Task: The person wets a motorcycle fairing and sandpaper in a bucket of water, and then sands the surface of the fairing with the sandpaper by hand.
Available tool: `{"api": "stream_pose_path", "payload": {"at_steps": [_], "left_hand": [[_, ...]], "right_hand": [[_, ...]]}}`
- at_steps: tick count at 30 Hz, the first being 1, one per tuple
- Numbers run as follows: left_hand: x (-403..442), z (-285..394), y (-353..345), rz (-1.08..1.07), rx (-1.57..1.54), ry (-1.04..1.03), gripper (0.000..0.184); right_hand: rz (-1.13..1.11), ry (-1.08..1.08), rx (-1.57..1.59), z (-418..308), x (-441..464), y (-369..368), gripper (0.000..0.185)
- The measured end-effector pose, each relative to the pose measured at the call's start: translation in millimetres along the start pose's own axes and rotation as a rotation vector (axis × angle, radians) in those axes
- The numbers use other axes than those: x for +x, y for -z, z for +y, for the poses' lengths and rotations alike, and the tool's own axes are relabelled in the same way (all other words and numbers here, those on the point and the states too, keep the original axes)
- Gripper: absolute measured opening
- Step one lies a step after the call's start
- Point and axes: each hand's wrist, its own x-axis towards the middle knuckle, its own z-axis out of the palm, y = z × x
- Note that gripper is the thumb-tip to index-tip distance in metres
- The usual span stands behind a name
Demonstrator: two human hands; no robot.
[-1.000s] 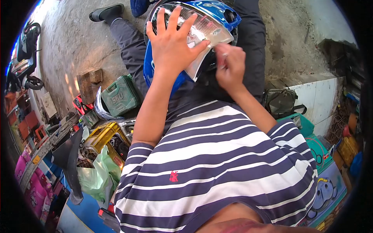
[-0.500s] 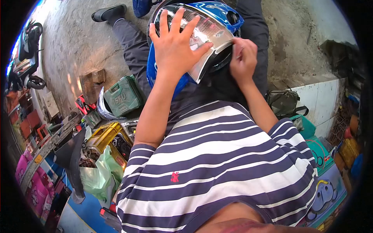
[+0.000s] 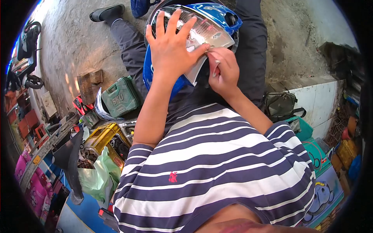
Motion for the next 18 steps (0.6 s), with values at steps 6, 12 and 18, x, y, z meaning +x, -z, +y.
{"api": "stream_pose_path", "payload": {"at_steps": [6, 12, 18], "left_hand": [[0.0, -1.4, 1.6, 0.003, 0.011, 0.007, 0.071], [0.3, -2.3, -2.8, 0.013, -0.003, 0.005, 0.071], [1.5, -4.3, -3.5, 0.022, 0.001, -0.008, 0.072]], "right_hand": [[0.096, -0.103, -0.075, 36.6, -6.7, 6.4, 0.022], [0.063, -0.148, 0.029, 45.8, -7.7, 14.8, 0.026], [-0.007, -0.029, 0.049, 12.4, -8.9, 5.9, 0.027]]}}
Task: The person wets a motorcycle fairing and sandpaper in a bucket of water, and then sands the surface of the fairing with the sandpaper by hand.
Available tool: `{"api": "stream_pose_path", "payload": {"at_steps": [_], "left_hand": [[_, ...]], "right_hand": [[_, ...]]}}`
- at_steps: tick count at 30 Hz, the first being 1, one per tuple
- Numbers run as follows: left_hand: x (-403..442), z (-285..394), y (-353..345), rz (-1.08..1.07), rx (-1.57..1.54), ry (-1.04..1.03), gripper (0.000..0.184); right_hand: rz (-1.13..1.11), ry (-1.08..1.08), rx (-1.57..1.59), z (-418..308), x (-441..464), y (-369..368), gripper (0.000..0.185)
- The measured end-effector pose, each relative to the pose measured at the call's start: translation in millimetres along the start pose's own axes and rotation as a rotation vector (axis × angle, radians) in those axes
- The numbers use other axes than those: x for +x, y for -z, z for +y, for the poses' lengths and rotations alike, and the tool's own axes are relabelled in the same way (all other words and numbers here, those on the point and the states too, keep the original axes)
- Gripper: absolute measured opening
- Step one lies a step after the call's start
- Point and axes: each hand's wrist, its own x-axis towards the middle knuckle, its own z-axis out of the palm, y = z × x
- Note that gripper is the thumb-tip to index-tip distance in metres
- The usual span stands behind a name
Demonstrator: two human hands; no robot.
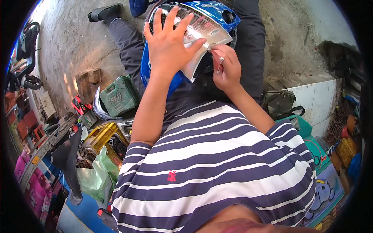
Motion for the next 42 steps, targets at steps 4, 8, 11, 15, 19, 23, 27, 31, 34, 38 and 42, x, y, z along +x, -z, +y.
{"api": "stream_pose_path", "payload": {"at_steps": [4, 8, 11, 15, 19, 23, 27, 31, 34, 38, 42], "left_hand": [[-1.1, 1.8, 2.2, -0.008, 0.014, 0.008, 0.071], [0.0, -0.3, 0.0, -0.007, 0.002, 0.004, 0.071], [1.8, -3.1, -0.5, -0.007, 0.011, -0.002, 0.071], [-0.1, -2.0, 0.3, 0.02, -0.002, -0.001, 0.071], [1.7, -6.5, -3.3, 0.023, -0.003, -0.011, 0.071], [1.2, -5.6, -0.7, 0.019, 0.012, 0.002, 0.073], [3.7, -8.1, -3.2, 0.025, 0.002, -0.007, 0.073], [6.1, -14.9, -9.0, 0.046, -0.002, -0.03, 0.073], [3.8, -14.5, -7.3, 0.054, 0.032, -0.021, 0.073], [0.1, -12.4, -9.3, 0.05, 0.042, -0.029, 0.074], [-1.0, -12.8, -13.7, 0.07, 0.065, -0.032, 0.075]], "right_hand": [[0.082, -0.161, -0.138, 34.1, 1.3, 11.8, 0.027], [0.078, -0.096, -0.095, 4.3, 5.4, -0.2, 0.027], [0.066, -0.07, -0.086, 17.0, 7.4, 4.3, 0.026], [0.12, -0.217, -0.114, 36.0, 4.1, 4.4, 0.022], [0.016, -0.016, -0.055, -14.1, 9.6, -4.9, 0.023], [0.121, -0.407, -0.075, 30.8, 0.8, 4.5, 0.013], [0.097, -0.115, -0.108, 18.6, -2.8, 0.2, 0.016], [0.107, -0.119, -0.04, 19.4, -7.5, -4.8, 0.02], [0.139, -0.092, -0.07, 34.7, -11.1, -3.3, 0.022], [0.09, 0.031, -0.068, 10.6, -19.8, -8.4, 0.024], [0.147, -0.03, -0.076, 20.7, -16.5, -3.4, 0.023]]}}
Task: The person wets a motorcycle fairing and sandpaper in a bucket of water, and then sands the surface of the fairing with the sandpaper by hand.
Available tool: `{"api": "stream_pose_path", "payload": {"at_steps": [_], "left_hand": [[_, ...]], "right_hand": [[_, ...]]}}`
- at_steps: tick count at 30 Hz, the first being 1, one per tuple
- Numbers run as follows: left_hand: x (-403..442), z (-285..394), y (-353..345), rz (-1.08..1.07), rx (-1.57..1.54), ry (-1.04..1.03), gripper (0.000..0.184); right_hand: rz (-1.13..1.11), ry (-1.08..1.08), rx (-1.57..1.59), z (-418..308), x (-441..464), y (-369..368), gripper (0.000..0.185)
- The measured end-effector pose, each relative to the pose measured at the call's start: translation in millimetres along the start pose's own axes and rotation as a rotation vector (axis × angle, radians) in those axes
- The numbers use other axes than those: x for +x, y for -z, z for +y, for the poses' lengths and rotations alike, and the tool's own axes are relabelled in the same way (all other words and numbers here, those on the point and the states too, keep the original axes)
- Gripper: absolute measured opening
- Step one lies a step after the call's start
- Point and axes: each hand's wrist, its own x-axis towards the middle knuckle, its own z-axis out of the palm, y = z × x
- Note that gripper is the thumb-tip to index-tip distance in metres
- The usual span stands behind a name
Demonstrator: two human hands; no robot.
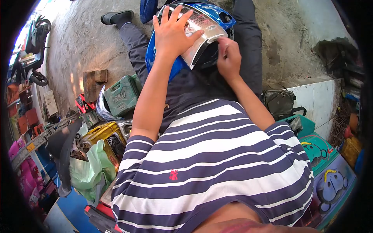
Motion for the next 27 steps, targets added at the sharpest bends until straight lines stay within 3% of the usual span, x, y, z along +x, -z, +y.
{"api": "stream_pose_path", "payload": {"at_steps": [2, 4, 7, 10, 11, 14, 18, 22, 26, 27], "left_hand": [[-3.0, -0.5, -0.3, 0.01, 0.026, -0.009, 0.076], [-5.0, 2.4, 0.2, 0.03, 0.043, -0.026, 0.076], [-12.9, 6.3, -1.2, 0.043, 0.05, -0.036, 0.078], [-10.7, 9.8, 5.7, 0.048, 0.033, -0.03, 0.079], [-10.7, 12.0, 5.9, 0.06, 0.04, -0.027, 0.078], [-11.7, 9.3, 6.7, 0.058, 0.036, -0.015, 0.078], [-17.5, 13.3, 1.1, 0.071, 0.014, -0.016, 0.075], [-18.1, 20.6, 9.7, 0.057, 0.089, -0.01, 0.078], [-16.1, 17.8, 7.4, 0.048, 0.067, -0.003, 0.076], [-15.0, 17.4, 7.7, 0.044, 0.061, -0.001, 0.075]], "right_hand": [[0.032, -0.256, -0.039, 6.3, -1.9, 3.3, 0.013], [-0.001, -0.234, -0.063, -1.5, 0.5, 5.2, 0.015], [-0.049, 0.119, 0.034, -14.6, -2.8, 0.8, 0.013], [0.022, 0.011, -0.017, -8.6, 2.6, -2.9, 0.011], [0.004, -0.197, -0.025, -2.9, 5.1, -1.3, 0.012], [0.063, -0.044, -0.122, 3.5, 2.9, -7.4, 0.012], [-0.008, 0.127, 0.0, -9.8, -4.8, -9.2, 0.015], [0.036, -0.098, -0.064, 18.4, -5.2, -0.4, 0.021], [-0.084, 0.124, 0.01, 0.7, -7.6, 0.5, 0.035], [-0.042, 0.085, -0.01, 10.2, -8.0, -0.7, 0.038]]}}
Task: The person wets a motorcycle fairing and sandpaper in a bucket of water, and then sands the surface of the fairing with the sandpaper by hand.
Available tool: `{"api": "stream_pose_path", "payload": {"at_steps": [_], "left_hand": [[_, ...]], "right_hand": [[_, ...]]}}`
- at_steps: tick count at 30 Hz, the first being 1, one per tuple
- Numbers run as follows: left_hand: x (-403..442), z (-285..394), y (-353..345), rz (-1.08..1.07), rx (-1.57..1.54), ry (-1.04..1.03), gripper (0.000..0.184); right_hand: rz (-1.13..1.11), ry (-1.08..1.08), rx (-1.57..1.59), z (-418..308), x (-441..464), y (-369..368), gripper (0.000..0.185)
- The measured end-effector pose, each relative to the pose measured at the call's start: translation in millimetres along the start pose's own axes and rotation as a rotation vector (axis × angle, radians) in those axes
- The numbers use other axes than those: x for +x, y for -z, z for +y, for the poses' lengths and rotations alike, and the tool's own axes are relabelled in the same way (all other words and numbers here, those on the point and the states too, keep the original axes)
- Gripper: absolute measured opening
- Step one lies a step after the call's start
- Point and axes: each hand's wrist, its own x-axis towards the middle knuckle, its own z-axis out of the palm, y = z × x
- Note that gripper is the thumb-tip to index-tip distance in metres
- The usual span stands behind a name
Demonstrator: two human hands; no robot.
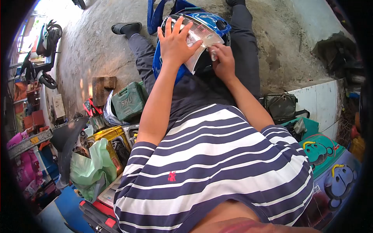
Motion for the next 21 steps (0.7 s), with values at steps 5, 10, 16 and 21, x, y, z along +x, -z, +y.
{"api": "stream_pose_path", "payload": {"at_steps": [5, 10, 16, 21], "left_hand": [[2.0, -1.0, 3.1, -0.018, 0.0, -0.006, 0.076], [3.1, -0.9, -1.0, -0.021, 0.001, -0.014, 0.075], [3.9, 0.2, 2.1, -0.036, -0.004, -0.008, 0.076], [0.8, 2.5, 3.6, -0.037, 0.012, -0.004, 0.076]], "right_hand": [[0.025, 0.037, -0.044, 12.8, 6.0, 3.0, 0.047], [0.14, -0.068, 0.007, 29.3, 1.9, -8.1, 0.046], [-0.124, 0.087, -0.026, 3.9, 5.1, 15.6, 0.044], [0.063, -0.033, -0.063, 32.7, 3.8, -2.0, 0.034]]}}
